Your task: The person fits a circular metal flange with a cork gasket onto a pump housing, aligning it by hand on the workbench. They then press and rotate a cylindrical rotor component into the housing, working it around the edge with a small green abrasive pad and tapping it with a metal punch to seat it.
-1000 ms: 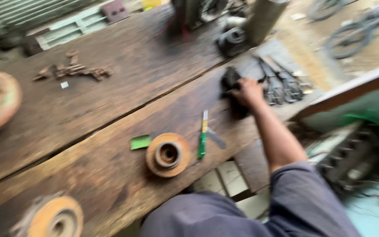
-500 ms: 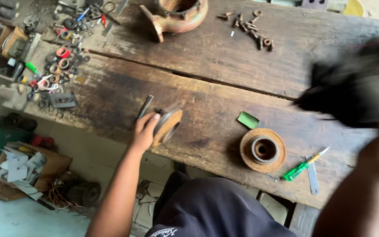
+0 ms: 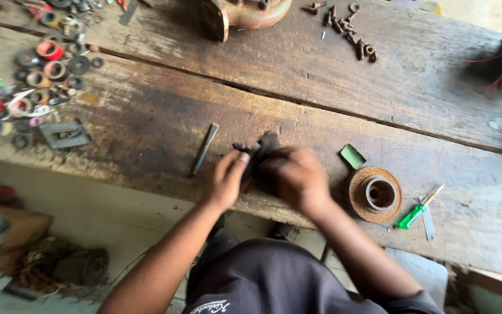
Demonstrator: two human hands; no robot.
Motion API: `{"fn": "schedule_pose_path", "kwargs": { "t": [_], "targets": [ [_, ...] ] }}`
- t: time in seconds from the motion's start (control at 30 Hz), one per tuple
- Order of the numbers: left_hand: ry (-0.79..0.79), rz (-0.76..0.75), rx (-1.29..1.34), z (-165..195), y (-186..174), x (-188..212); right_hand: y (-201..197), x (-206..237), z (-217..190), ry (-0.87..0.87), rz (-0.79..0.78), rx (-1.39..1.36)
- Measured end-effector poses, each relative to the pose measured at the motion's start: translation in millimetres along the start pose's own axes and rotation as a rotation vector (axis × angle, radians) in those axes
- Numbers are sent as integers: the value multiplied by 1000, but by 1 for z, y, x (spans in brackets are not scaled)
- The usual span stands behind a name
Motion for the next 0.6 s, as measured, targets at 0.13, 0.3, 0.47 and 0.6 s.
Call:
{"fn": "schedule_pose_path", "kwargs": {
  "t": [0.13,0.3,0.47,0.6],
  "targets": [
    [-37,-140,-4,27,-3,9,41,3,3,-473,-101,962],
    [159,-193,-2,48,-15,7,39,-4,27,-240,151,785],
    [97,-269,-5,40,-25,-4,67,0,29,-294,-11,769],
    [44,-352,39,33,-26,-9,58,5,37,-346,207,989]
  ]
}}
Point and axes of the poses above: each hand's wrist, its own x-axis away from the middle knuckle, its own y-axis out of the palm, z = x × y, the point moved 3 cm from there along -x, towards the middle knuckle, and after that the axes turned 14 degrees about -z, right-handed, at the moved point
